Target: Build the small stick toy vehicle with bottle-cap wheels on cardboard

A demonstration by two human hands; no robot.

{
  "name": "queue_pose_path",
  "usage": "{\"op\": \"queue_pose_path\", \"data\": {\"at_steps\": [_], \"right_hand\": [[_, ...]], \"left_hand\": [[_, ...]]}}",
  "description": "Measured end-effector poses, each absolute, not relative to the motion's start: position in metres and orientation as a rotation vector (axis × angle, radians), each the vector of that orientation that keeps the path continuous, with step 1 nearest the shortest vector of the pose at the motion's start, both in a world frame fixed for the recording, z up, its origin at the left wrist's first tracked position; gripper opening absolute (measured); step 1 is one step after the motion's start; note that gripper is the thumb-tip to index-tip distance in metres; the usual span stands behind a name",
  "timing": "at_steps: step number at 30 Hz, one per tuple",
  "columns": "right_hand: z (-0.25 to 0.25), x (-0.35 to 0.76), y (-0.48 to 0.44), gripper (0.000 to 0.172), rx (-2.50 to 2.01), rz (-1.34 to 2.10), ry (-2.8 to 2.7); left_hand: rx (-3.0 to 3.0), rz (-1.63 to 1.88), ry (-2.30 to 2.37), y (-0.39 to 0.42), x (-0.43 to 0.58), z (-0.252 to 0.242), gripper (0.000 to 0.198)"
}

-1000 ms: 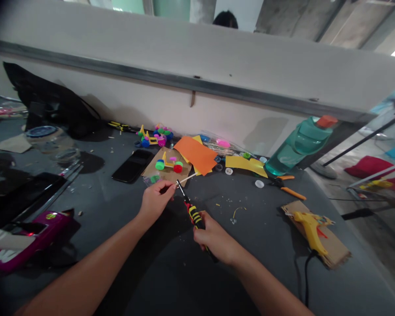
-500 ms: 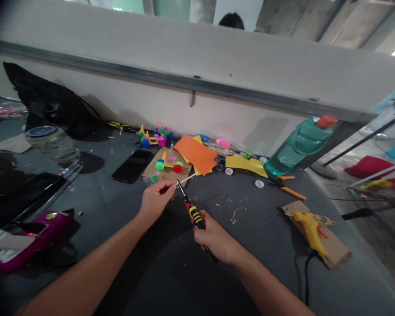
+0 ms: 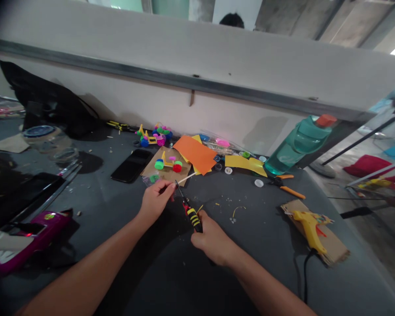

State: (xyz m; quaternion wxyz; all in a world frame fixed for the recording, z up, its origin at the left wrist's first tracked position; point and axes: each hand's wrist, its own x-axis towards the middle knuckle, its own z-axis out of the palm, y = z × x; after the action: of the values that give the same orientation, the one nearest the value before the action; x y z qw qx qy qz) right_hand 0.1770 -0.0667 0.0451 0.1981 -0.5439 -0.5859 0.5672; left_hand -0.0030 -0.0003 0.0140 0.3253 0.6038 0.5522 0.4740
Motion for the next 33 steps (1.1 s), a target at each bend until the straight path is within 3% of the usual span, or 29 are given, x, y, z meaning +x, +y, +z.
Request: {"op": "queue_pose_path", "data": {"at_steps": [4, 13, 33], "right_hand": [[0.0437, 0.1760, -0.0678, 0.028, -1.528, 1.573, -1.603], [0.0381, 0.1829, -0.0677, 0.032, -1.409, 1.802, -1.440], [0.0428, 0.1833, -0.0691, 0.032, -1.378, 1.826, -1.444]], "left_hand": [[1.511, 1.186, 1.424, -0.0003, -0.0010, 0.0115, 0.035], [1.595, 1.159, 1.410, 0.0015, -0.0039, 0.0123, 0.028], [1.911, 1.133, 1.497, -0.0006, -0.0099, 0.0189, 0.027]]}}
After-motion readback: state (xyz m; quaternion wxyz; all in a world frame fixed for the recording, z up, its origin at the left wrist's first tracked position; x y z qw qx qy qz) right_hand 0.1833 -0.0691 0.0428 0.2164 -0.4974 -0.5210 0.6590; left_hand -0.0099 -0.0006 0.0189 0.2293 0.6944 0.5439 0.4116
